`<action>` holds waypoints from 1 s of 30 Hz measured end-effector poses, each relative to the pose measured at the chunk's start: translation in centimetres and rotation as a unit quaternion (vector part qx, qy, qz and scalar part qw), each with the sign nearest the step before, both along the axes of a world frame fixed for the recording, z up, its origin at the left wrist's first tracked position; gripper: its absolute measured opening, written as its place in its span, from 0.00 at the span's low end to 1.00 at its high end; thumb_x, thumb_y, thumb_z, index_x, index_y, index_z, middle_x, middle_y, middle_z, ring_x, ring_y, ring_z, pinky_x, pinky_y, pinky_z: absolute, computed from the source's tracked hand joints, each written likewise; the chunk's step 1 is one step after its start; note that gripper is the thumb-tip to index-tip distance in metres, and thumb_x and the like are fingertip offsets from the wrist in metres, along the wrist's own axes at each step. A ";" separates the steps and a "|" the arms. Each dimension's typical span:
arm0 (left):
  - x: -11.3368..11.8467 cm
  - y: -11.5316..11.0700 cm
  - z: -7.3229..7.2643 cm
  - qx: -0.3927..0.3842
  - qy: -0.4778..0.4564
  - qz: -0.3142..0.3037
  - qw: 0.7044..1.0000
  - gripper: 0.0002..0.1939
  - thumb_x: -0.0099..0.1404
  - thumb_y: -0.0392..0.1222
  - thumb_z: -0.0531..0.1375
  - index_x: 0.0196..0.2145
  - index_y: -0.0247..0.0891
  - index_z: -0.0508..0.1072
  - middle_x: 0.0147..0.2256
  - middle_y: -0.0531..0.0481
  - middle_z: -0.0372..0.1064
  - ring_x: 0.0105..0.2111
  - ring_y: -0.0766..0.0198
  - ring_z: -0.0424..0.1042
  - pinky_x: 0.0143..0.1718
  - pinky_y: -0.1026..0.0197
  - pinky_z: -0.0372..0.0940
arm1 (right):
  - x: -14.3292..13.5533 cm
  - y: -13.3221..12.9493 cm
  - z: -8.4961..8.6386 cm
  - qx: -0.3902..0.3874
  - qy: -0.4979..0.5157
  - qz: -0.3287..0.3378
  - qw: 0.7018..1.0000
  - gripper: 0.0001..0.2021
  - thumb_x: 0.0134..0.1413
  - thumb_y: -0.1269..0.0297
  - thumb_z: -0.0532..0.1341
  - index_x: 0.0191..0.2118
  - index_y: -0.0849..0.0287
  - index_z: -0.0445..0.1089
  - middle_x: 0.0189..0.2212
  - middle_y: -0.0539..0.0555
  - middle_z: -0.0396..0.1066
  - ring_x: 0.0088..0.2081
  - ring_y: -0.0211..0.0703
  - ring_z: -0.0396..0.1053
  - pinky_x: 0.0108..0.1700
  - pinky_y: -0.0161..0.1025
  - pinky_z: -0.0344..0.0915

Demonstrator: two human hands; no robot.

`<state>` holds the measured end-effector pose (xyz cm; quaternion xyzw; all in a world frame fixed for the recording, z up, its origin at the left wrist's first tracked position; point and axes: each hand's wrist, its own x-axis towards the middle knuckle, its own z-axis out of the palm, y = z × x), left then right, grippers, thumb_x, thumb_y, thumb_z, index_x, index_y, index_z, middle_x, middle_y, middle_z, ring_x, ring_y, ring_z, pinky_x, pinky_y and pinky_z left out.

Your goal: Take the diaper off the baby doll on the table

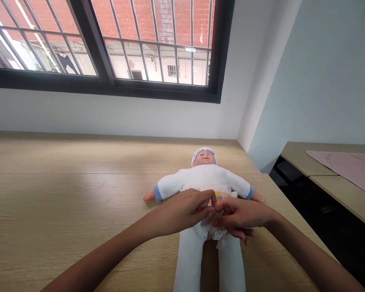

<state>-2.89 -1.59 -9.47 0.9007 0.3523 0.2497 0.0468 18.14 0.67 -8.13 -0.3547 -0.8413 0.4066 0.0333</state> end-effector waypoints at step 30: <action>-6.7 0.4 2.4 0.030 0.089 0.157 0.983 0.21 0.67 0.51 0.48 0.22 0.38 0.62 0.21 0.52 0.63 0.20 0.67 0.59 0.23 0.63 0.46 | 3.0 -1.9 1.7 0.239 0.040 -0.191 0.951 0.25 0.58 0.40 0.52 0.42 0.60 0.68 0.17 0.44 0.57 0.16 0.32 0.58 0.17 0.29 0.54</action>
